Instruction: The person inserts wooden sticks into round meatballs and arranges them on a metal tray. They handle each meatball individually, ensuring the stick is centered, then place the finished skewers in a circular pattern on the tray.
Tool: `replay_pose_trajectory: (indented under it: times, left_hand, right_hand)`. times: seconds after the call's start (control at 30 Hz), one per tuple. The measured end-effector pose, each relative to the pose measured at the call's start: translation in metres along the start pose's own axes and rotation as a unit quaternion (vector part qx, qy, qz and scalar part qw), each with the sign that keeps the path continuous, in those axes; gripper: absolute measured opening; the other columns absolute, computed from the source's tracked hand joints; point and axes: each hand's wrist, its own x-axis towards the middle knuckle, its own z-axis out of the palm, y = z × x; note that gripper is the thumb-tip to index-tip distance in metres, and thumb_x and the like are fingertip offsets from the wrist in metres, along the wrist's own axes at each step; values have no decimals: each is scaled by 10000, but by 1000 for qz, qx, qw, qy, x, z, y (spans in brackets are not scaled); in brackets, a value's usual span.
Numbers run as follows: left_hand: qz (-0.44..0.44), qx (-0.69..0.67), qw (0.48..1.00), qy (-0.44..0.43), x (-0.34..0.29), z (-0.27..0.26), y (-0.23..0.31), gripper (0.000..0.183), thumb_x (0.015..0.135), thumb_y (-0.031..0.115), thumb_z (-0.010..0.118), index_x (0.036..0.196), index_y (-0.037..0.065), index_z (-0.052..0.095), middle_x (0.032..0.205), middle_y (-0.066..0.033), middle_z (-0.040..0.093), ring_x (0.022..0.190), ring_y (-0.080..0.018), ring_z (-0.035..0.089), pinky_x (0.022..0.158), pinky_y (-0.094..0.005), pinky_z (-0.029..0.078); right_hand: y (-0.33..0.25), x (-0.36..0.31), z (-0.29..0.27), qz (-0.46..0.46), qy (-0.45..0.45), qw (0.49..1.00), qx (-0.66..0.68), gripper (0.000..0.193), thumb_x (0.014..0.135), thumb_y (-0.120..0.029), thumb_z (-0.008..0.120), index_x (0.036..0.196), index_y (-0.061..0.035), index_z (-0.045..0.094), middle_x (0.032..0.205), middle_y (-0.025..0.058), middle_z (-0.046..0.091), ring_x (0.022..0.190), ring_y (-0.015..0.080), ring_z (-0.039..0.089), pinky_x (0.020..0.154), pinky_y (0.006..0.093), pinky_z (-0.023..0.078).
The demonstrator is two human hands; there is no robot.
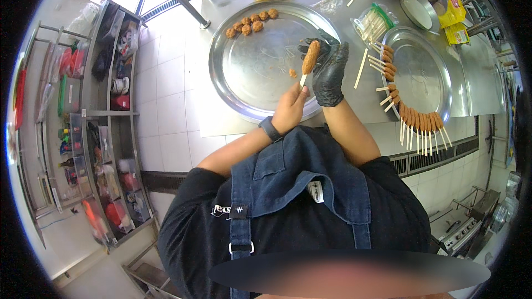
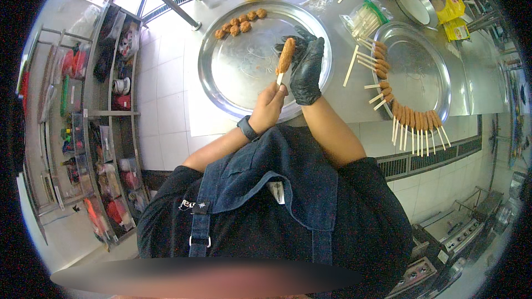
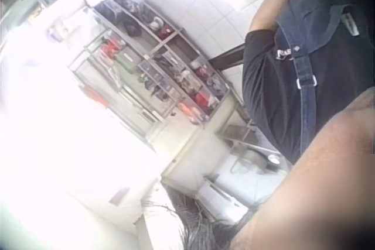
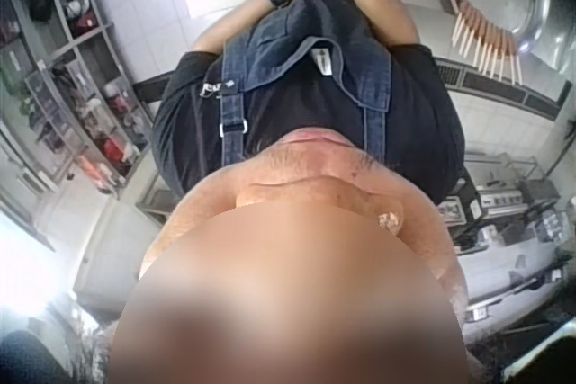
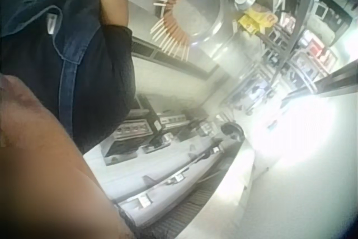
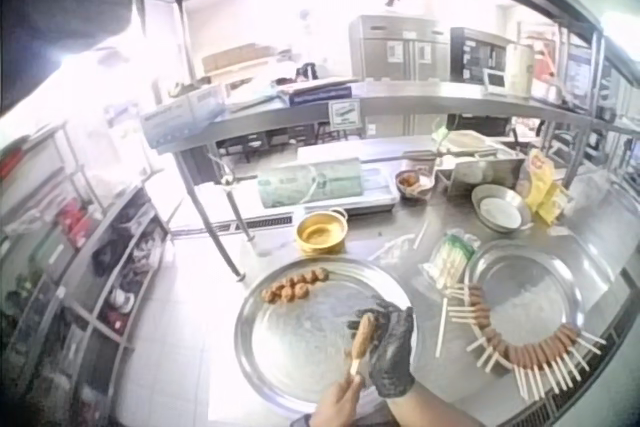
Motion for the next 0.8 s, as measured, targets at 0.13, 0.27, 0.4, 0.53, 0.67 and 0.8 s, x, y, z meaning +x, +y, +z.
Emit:
replay_pose_trajectory:
  times: [0.13, 0.27, 0.4, 0.53, 0.67, 0.8]
  left_hand:
    - [21, -42, 999, 4, -2, 3, 1, 257, 1013, 217, 403, 910, 46, 565, 664, 48, 402, 605, -58, 348, 539, -242, 323]
    - [-1, -88, 996, -10, -4, 2, 1, 269, 1011, 214, 401, 917, 34, 578, 679, 41, 418, 626, -62, 350, 560, -231, 315]
    - [4, -49, 999, 20, -2, 0, 0, 260, 997, 210, 430, 923, 4, 570, 737, -45, 512, 706, -123, 453, 658, -279, 389]
    - [-52, -52, 996, 50, -3, 2, 1, 256, 986, 202, 449, 920, -17, 564, 755, -93, 554, 737, -143, 490, 697, -301, 426]
    - [-16, -55, 998, 35, -8, 6, 3, 248, 988, 188, 444, 904, -14, 562, 723, -66, 523, 710, -135, 474, 662, -290, 411]
    - [-21, -101, 994, 37, -9, 5, -2, 284, 1009, 229, 409, 891, 22, 562, 639, 21, 424, 589, -74, 385, 541, -241, 339]
  right_hand:
    - [2, -1, -2, 19, 7, 1000, -6, 612, 984, -529, 216, 1222, -39, 494, 995, 158, 633, 904, 288, 632, 821, 405, 511]
    - [3, -1, -4, -2, 9, 1000, 3, 613, 982, -532, 218, 1217, -38, 494, 1030, 168, 626, 901, 288, 633, 807, 401, 516]
    - [3, 0, -5, 2, 4, 1000, 10, 652, 969, -561, 219, 1231, -28, 487, 1046, 176, 620, 911, 295, 628, 836, 415, 505]
    - [3, 0, -5, 7, -10, 1000, 4, 673, 964, -578, 202, 1246, -38, 487, 1072, 176, 615, 943, 294, 621, 839, 415, 499]
    - [3, 1, -3, 21, -6, 1000, 2, 679, 964, -582, 197, 1243, -39, 495, 1067, 171, 615, 949, 299, 620, 835, 414, 500]
    - [5, 1, 0, 21, -14, 1000, 7, 676, 965, -578, 204, 1240, -33, 496, 1059, 173, 616, 914, 306, 631, 821, 414, 506]
